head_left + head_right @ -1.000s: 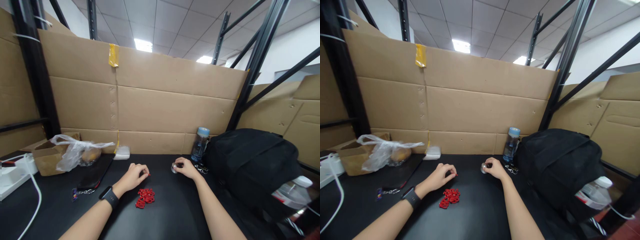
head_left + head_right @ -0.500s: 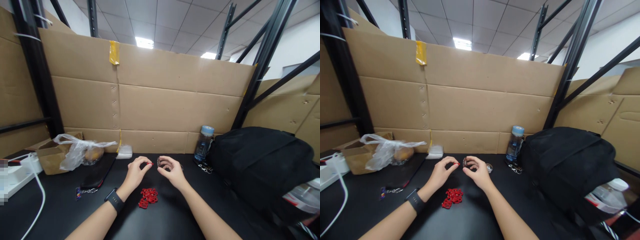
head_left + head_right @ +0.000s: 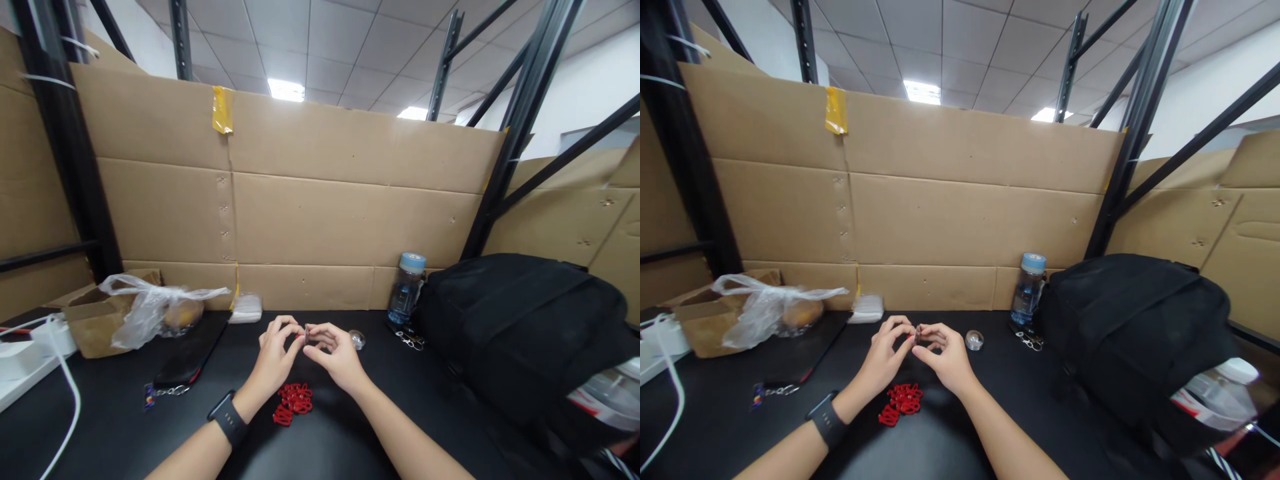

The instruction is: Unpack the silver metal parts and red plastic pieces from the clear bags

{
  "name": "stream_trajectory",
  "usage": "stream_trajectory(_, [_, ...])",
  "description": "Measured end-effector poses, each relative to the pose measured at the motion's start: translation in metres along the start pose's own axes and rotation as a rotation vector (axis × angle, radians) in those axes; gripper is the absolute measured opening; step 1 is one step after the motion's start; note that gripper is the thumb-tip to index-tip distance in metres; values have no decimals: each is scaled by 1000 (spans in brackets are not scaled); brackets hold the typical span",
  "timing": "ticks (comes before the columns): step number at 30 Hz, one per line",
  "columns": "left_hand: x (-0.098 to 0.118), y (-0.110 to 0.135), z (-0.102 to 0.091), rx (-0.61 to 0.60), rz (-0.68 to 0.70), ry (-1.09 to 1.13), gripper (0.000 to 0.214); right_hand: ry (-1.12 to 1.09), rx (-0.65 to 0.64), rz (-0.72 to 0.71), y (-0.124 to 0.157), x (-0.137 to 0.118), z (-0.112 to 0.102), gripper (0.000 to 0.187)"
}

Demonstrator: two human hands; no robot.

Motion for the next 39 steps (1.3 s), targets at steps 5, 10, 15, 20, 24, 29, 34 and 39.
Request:
stream_trajectory(5, [6, 2, -1, -24, 21, -89, 15, -5, 3, 1, 0, 1, 0, 33])
stream_trajectory(10, [4, 2, -3, -26, 80, -92, 13, -21, 3, 36, -1, 4, 0, 40])
stream_trajectory(15, [0, 1, -3, -1, 47, -98, 11, -18, -23, 52, -3, 4, -5, 28])
stream_trajectory(20, [1, 2, 1, -23, 48, -89, 11, 130, 48, -30, -4, 6, -11, 18])
stream_trajectory(24, [-2, 4, 5, -86, 35, -76, 11, 261, 64, -11, -4, 7, -11, 17])
stream_trajectory(29, [-5, 4, 4, -97, 1, -10, 24, 447, 59, -66, -1, 6, -8, 12])
stream_trajectory(34, [-7, 6, 6, -263, 52, -38, 22, 621, 72, -197, 3, 1, -11, 8])
stream_trajectory(39, [-12, 7, 12, -272, 3, -93, 17, 677, 82, -226, 2, -2, -15, 10])
Point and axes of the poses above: each hand's wrist, its own y-axis away from the middle knuckle, its own z-axis out of the palm, x = y × z, the point moved 1 cm from there along -y, towards the middle knuckle, and after that the axes turned 12 degrees about z, right-handed, at the moved point
